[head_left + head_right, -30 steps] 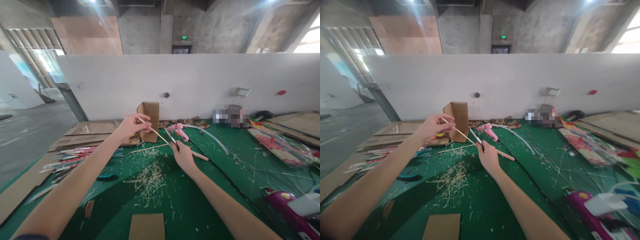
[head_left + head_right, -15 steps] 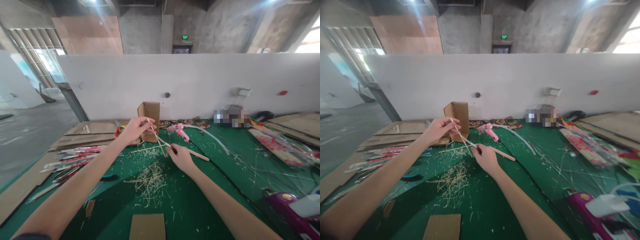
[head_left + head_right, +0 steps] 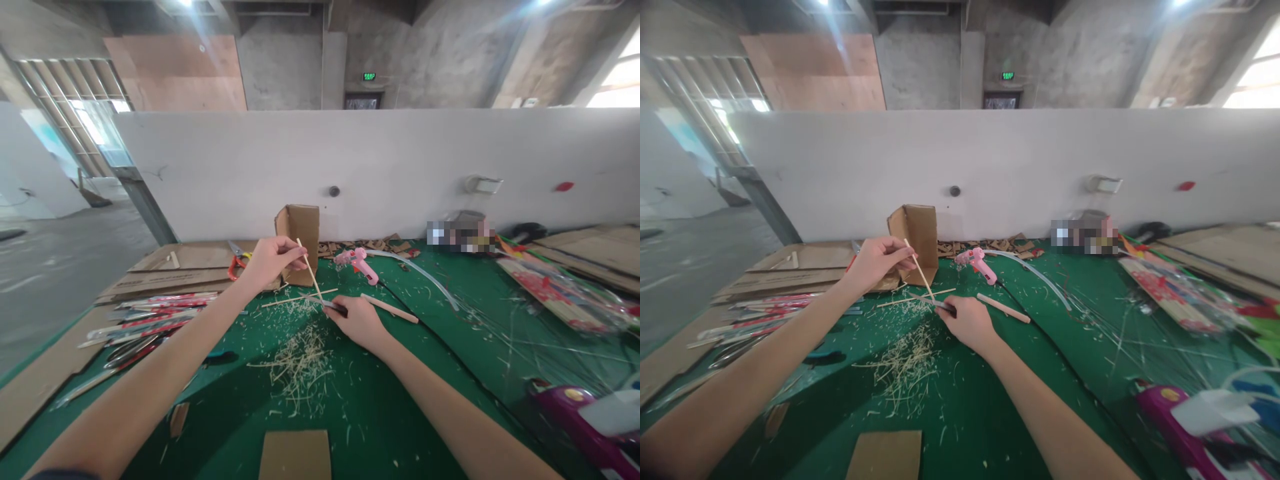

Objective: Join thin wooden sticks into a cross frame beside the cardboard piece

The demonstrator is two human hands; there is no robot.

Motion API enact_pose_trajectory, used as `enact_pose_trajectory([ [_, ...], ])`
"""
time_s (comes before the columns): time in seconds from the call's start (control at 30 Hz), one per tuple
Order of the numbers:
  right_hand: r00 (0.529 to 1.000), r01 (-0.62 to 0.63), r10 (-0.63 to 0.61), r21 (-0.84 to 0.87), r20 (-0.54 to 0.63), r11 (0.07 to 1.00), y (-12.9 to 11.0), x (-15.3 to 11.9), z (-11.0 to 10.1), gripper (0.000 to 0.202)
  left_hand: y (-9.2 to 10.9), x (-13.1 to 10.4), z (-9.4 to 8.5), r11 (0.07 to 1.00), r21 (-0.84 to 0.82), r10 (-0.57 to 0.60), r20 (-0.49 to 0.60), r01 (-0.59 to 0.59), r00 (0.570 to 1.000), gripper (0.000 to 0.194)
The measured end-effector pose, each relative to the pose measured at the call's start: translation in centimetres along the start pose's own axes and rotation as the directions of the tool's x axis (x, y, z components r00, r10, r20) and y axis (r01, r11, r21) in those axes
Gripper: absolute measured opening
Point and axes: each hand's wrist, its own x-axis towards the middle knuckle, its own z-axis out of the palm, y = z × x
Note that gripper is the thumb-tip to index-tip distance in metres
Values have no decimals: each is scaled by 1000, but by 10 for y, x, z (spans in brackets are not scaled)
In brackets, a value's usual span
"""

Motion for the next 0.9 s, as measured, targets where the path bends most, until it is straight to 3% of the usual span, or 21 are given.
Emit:
enact_pose_trajectory([
  [0.1,999,-33,33,11,-22,999,-1,1,0,28,2,0,0,1000,-10,3,13,-3,1000,24],
  [0.27,996,24,-9,-168,90,986,-4,1,0,30,-1,0,2,996,-84,14,82,-7,996,24],
  [0.43,993,36,-7,-241,118,970,-5,1,1,27,-5,1,1,997,-79,16,146,-4,989,25],
  [0.73,994,62,-37,-246,103,967,-7,-1,-1,26,-8,4,5,994,108,-27,-17,29,999,47],
  [0.9,989,82,-48,-252,141,964,-10,-2,-2,22,-11,5,1,995,99,-8,86,-1,996,33],
])
